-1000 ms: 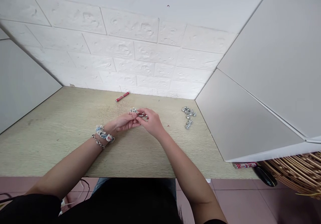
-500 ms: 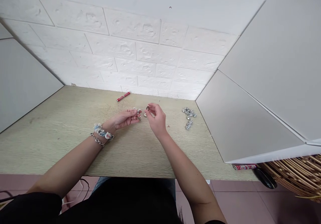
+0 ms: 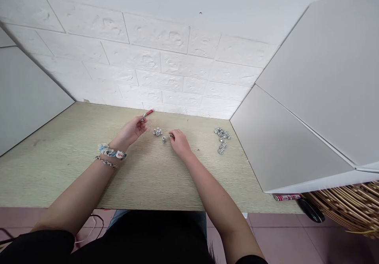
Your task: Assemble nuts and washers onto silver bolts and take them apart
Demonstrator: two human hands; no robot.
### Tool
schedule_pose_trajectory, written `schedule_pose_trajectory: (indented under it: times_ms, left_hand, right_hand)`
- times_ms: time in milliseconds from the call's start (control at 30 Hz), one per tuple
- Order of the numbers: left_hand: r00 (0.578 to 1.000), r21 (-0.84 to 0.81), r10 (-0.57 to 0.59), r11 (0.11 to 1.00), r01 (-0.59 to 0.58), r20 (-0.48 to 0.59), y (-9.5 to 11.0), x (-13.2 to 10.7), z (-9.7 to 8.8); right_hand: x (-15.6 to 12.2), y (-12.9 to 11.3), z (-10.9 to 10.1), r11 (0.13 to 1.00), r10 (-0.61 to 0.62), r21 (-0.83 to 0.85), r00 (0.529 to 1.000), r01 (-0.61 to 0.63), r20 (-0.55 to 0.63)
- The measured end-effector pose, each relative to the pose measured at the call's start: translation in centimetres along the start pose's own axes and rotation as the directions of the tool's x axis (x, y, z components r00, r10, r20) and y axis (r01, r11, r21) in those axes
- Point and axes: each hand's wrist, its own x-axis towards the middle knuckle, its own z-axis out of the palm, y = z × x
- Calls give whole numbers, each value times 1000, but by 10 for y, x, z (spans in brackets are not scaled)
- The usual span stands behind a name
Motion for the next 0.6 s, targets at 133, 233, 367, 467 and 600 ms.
schedule_pose_trajectory:
  times_ms: [133,233,367,467,600]
  left_hand:
    - [994,85,100,992,-96,-37,1,5,-7]
    - [994,103,100,990,-94,-53,-2,8,-9]
    - [988,155,99,985,-80,-117,-8,11,-8]
    - [983,259,158,957,-129,-95,-12,12,-7]
    - [967,403,253,889,-218,-34,-15,13,-7]
  right_hand:
    - [1,1,2,1000,9,-17,1000,-8,20]
    - [2,3,3,1000,9,-29,1000,-8,27]
    - [3,4,5,1000,0,-24,1000,0,21]
    - [4,4,5,1000,-6,-24,1000,6,17]
    - [3,4,6,1000,-1,-19,1000,1,12]
